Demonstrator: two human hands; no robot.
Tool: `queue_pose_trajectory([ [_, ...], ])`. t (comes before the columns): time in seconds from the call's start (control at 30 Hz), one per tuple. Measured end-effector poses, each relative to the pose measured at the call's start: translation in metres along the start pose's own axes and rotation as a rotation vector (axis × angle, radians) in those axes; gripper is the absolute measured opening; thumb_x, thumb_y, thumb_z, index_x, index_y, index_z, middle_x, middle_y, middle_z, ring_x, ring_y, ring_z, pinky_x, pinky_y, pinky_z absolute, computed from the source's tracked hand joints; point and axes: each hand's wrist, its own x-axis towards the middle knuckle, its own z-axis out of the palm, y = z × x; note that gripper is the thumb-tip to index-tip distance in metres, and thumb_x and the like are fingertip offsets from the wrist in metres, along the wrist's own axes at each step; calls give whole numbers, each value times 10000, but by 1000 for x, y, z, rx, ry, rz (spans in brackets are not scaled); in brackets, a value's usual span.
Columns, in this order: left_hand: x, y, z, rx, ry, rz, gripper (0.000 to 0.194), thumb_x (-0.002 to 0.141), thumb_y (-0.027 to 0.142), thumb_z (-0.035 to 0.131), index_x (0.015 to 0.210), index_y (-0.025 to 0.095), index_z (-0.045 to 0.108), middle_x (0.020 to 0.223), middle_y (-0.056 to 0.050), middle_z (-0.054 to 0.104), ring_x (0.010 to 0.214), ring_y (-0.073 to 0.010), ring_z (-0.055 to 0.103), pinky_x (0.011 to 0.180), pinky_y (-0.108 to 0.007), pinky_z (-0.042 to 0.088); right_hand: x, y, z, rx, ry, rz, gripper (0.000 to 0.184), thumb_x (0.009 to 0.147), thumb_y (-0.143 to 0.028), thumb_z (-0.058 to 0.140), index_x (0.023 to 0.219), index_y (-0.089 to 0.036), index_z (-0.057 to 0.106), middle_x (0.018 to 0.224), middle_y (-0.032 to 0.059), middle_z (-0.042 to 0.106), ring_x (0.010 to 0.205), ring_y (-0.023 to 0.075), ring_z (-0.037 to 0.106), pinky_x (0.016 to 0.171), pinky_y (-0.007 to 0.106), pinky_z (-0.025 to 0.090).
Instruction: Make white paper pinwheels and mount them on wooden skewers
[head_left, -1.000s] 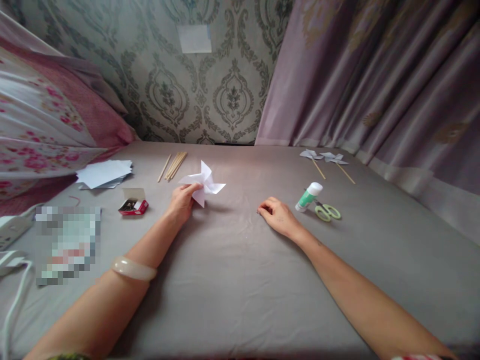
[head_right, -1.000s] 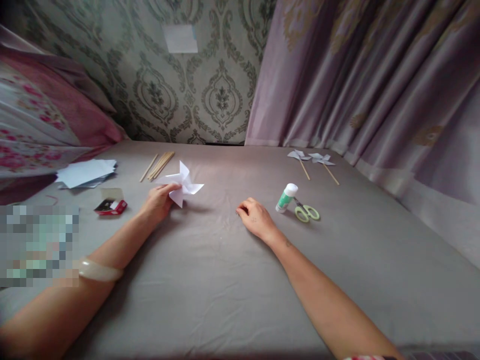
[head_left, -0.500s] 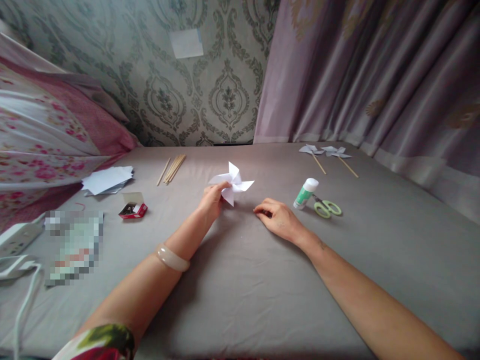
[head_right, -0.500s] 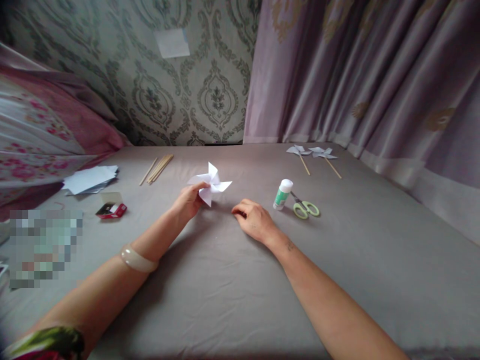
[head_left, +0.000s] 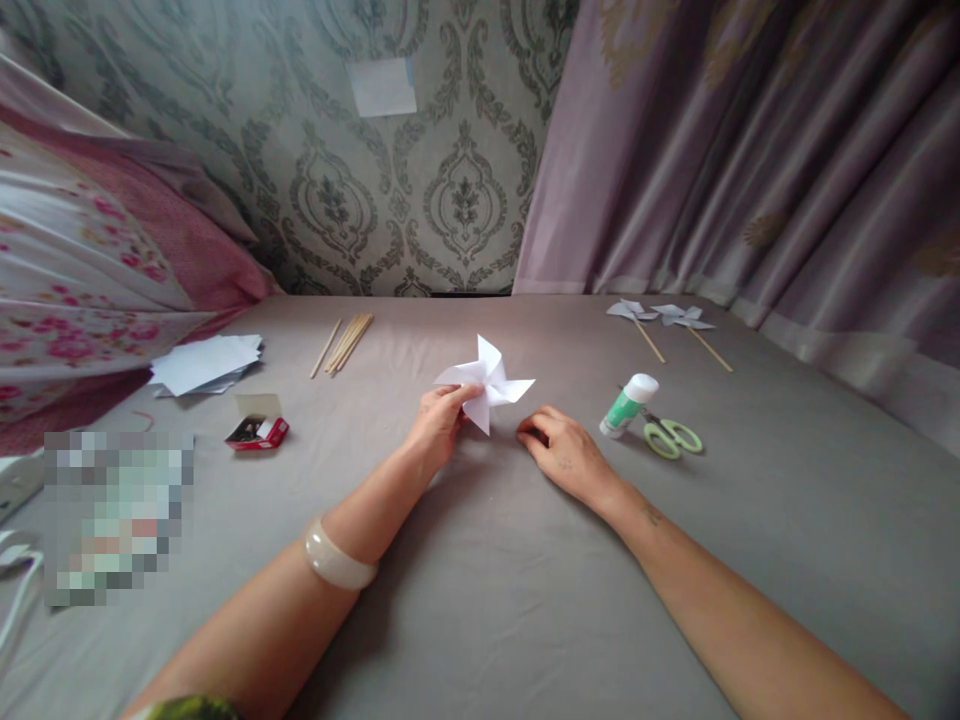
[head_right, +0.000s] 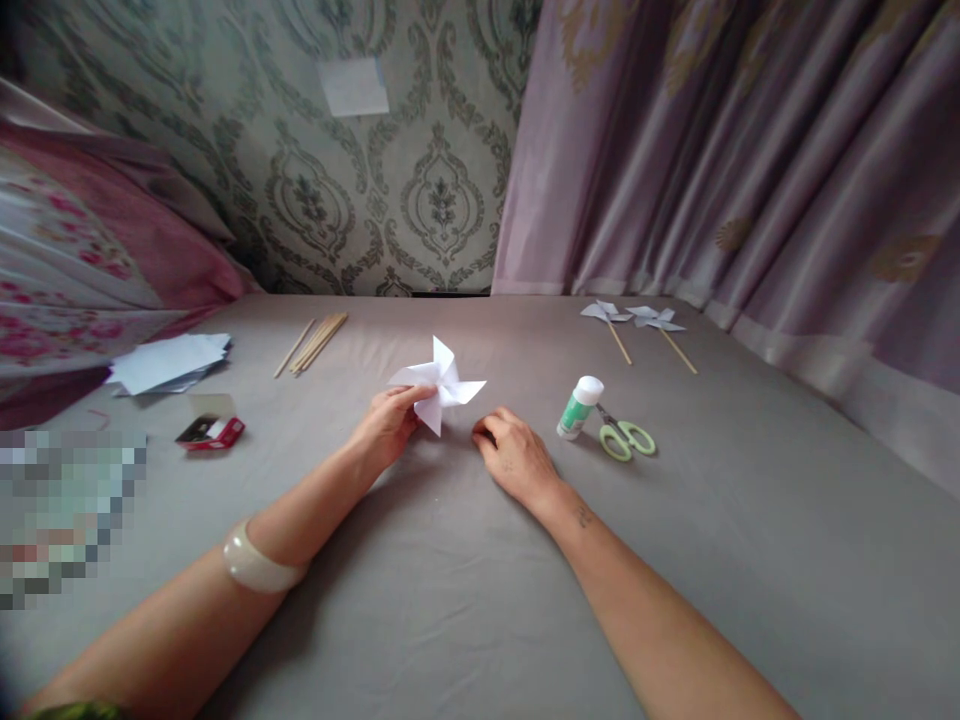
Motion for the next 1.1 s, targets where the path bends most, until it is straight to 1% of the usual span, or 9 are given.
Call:
queue_pose_trajectory([
  [0.13, -1, -1, 1, -31, -9, -30, 191, 521, 204, 762, 658, 107, 671, 627, -34, 643, 527, -98, 533, 503, -212, 380, 3, 2, 2, -3, 39, 33, 103, 830, -162, 574, 861, -197, 666, 840, 33, 646, 745, 162, 592, 691, 279, 435],
  [0.27, 1, -2, 0, -63, -9, -50, 214, 524, 201, 776, 681, 102, 668, 632, -34, 644, 520, -95, 534, 490, -211, 381, 3, 4, 4, 33, 25, 1, 149, 850, -179, 543, 883, -205, 686, 882, 42, 653, 768, 162, 604, 719, 282, 450],
  [0.33, 0, -1, 0, -88, -1, -54, 212, 524, 185, 776, 683, 102, 661, 625, -29, 639, 519, -94, 535, 473, -206, 371, 2, 6, 5, 59, 42, 12, 178, 843, -189, 546, 963, -194, 678, 892, 47, 652, 759, 163, 606, 726, 288, 460],
  [0.4, 0, 0, 1, -115, 10, -58, 208, 528, 170, 771, 689, 104, 658, 626, -26, 640, 527, -96, 541, 470, -203, 375, 1, 8, 5, 114, 87, 62, 296, 818, -185, 559, 1107, -175, 620, 903, 46, 653, 689, 149, 595, 705, 291, 472],
  [0.47, -1, 2, 1, -133, 26, -70, 204, 537, 163, 763, 702, 105, 657, 640, -31, 650, 544, -104, 555, 483, -206, 395, -1, 9, 5, 160, 140, 124, 362, 799, -167, 547, 1161, -164, 572, 906, 43, 656, 611, 130, 570, 670, 287, 480],
  [0.57, -2, 4, 2, -147, 66, -89, 194, 549, 150, 750, 712, 112, 652, 648, -29, 657, 554, -109, 566, 498, -209, 420, -4, 8, 2, 138, 180, 131, 240, 795, -133, 507, 1004, -173, 618, 883, 42, 656, 617, 129, 571, 659, 277, 476],
  [0.67, -1, 4, 2, -150, 93, -94, 187, 556, 139, 743, 712, 119, 642, 631, -16, 648, 542, -104, 564, 501, -205, 430, -7, 5, -1, 77, 135, 52, 158, 817, -143, 521, 890, -191, 652, 868, 37, 645, 698, 146, 593, 688, 272, 466],
  [0.9, 2, 0, 1, -211, 87, -76, 163, 581, 100, 704, 734, 110, 649, 646, -27, 666, 546, -104, 582, 521, -195, 454, -6, 2, 0, -14, 42, 22, 164, 874, -212, 554, 969, -208, 688, 957, 46, 655, 856, 179, 625, 770, 281, 462],
  [1.1, 2, -1, 1, -237, 98, -96, 158, 609, 95, 670, 766, 89, 660, 644, -37, 672, 545, -119, 592, 526, -205, 471, -3, 0, 0, -83, 39, 32, 164, 897, -225, 545, 885, -220, 708, 917, 40, 662, 829, 181, 631, 760, 283, 454],
])
